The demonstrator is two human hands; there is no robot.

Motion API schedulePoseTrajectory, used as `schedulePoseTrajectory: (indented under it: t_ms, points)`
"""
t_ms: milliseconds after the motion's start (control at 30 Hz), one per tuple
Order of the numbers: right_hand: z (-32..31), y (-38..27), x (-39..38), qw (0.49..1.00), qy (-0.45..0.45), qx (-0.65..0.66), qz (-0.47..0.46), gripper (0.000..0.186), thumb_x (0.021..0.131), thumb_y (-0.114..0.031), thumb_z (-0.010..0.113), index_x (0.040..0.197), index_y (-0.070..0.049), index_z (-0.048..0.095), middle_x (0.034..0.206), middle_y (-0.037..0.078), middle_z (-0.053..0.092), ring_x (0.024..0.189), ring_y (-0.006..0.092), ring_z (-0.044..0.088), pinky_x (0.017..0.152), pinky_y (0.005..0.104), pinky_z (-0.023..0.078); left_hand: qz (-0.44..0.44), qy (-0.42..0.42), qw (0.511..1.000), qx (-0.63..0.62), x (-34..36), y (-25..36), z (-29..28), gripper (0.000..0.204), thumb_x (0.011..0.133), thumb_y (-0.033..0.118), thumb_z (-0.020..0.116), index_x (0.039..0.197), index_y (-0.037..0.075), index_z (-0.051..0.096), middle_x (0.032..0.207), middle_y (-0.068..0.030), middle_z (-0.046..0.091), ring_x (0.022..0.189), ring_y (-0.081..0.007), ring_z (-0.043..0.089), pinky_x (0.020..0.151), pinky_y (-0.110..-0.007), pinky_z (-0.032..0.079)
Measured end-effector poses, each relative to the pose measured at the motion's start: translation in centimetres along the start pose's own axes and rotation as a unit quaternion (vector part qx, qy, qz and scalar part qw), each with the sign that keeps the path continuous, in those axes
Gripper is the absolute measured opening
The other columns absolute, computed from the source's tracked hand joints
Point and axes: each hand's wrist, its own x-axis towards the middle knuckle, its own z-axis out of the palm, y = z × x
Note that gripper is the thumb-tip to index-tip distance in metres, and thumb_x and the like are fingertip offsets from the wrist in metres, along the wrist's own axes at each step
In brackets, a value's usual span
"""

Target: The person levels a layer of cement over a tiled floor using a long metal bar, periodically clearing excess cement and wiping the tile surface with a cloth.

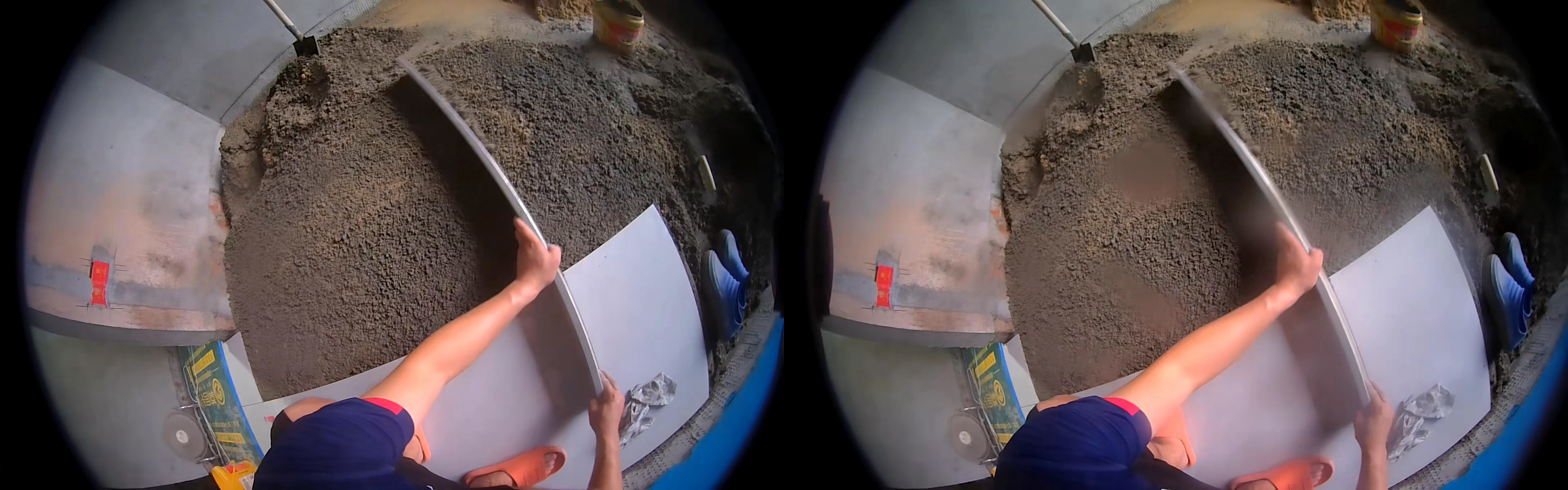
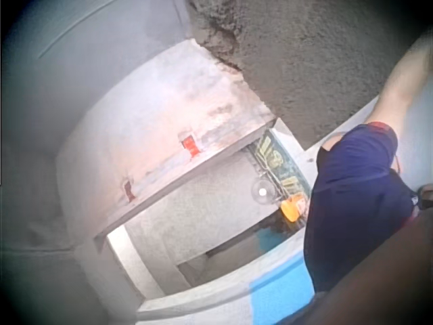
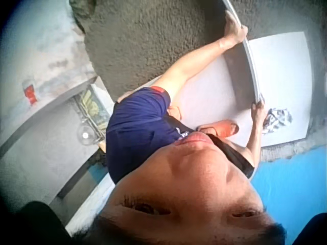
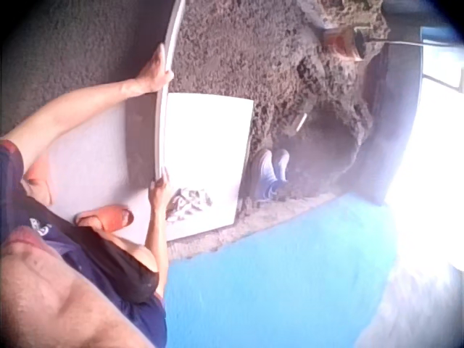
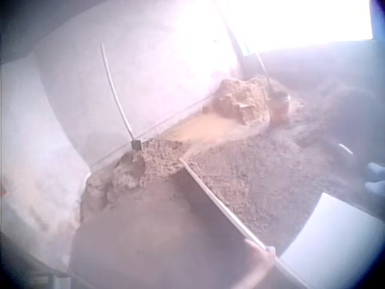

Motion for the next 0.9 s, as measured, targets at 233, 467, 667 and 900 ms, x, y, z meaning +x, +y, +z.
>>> schedulePoseTrajectory:
  t_ms: [233, 467, 667, 900]
  points:
    - [0.9, 0.6, 0.0, 1.000, 0.007, -0.012, -0.014, 0.058, 0.065, 0.004, 0.057, 0.123, 0.002, 0.061, 0.123, 0.025, 0.062, 0.114, 0.0423, 0.059, 0.100, 0.0432, 0.047, 0.024, -0.068, 0.995, -0.062, 2.3, 3.1, 0.1, 0.086, 0.077, 0.010, 0.054, 0.138, -0.028, 0.007, 0.130, -0.0459, 0.035, 0.128, -0.0522, 0.037, 0.115, -0.048, 0.026]
    - [0.9, -1.4, -1.7, 0.995, -0.090, 0.034, 0.009, 0.061, 0.064, 0.001, 0.060, 0.126, -0.002, 0.060, 0.126, 0.019, 0.062, 0.112, 0.0396, 0.061, 0.097, 0.0426, 0.049, 0.009, -0.001, 0.998, 0.061, -2.5, -1.6, -3.1, 0.091, 0.077, 0.015, 0.055, 0.138, -0.029, 0.003, 0.140, -0.0496, 0.022, 0.134, -0.0552, 0.029, 0.118, -0.047, 0.022]
    - [6.4, -3.2, 0.3, 0.994, -0.007, 0.109, 0.014, 0.056, 0.069, 0.002, 0.062, 0.125, 0.001, 0.059, 0.125, 0.025, 0.061, 0.113, 0.0416, 0.059, 0.098, 0.0425, 0.048, 0.022, -0.117, 0.992, 0.037, 5.3, 0.5, -1.2, 0.096, 0.073, 0.015, 0.064, 0.143, -0.022, 0.009, 0.144, -0.0430, 0.025, 0.138, -0.0494, 0.027, 0.118, -0.044, 0.022]
    - [9.8, -4.6, -5.7, 0.991, 0.011, 0.126, 0.049, 0.058, 0.075, -0.003, 0.066, 0.131, 0.002, 0.052, 0.127, 0.029, 0.057, 0.110, 0.0454, 0.056, 0.096, 0.0480, 0.045, 0.115, -0.158, 0.974, 0.116, 2.6, 0.7, 0.8, 0.097, 0.070, 0.013, 0.059, 0.143, -0.021, 0.003, 0.132, -0.0397, 0.034, 0.124, -0.0521, 0.042, 0.108, -0.047, 0.039]
